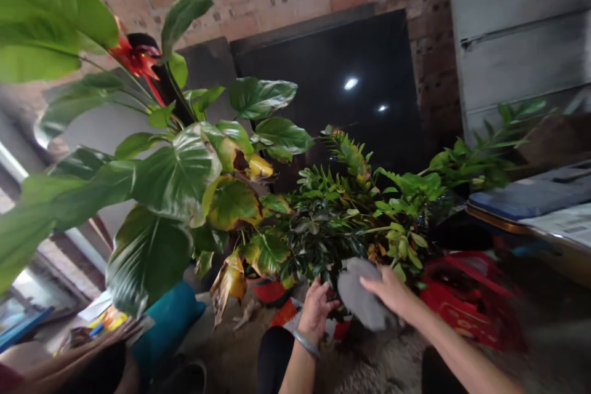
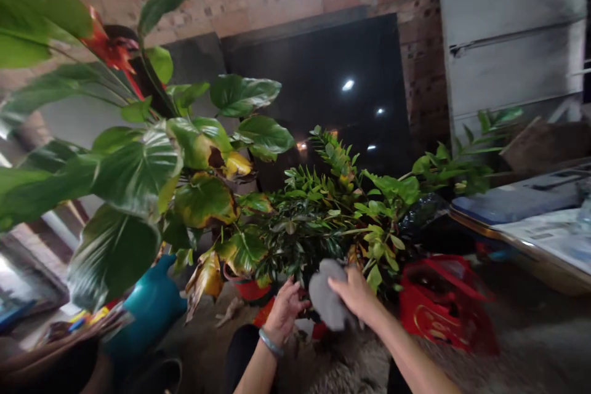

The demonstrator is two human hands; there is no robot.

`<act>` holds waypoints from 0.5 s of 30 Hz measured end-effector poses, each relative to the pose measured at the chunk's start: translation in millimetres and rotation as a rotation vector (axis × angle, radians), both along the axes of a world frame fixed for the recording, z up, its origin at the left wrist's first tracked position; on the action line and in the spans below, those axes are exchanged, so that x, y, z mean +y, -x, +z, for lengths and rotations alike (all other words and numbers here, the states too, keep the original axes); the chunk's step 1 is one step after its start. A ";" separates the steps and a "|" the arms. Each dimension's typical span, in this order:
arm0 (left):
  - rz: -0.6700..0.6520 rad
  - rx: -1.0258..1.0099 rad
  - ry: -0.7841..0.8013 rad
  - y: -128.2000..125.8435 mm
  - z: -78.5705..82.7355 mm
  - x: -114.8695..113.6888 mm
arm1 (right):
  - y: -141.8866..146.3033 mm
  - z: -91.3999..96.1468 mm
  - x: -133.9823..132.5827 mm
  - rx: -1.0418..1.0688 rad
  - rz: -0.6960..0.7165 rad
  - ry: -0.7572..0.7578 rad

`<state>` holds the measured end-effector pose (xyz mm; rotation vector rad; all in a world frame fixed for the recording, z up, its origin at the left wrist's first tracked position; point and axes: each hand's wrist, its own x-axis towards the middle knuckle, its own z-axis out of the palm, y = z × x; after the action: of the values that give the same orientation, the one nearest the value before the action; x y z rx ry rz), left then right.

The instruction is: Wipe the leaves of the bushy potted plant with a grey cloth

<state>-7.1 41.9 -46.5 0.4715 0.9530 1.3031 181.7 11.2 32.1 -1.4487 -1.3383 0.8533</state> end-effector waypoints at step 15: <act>0.043 0.046 0.103 -21.1 1.2 -10.6 | -28.0 11.0 7.7 0.035 -0.237 0.055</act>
<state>13.9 31.3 -45.4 0.4047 1.0687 1.2799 209.6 18.8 43.1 -1.5910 -1.0982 0.7607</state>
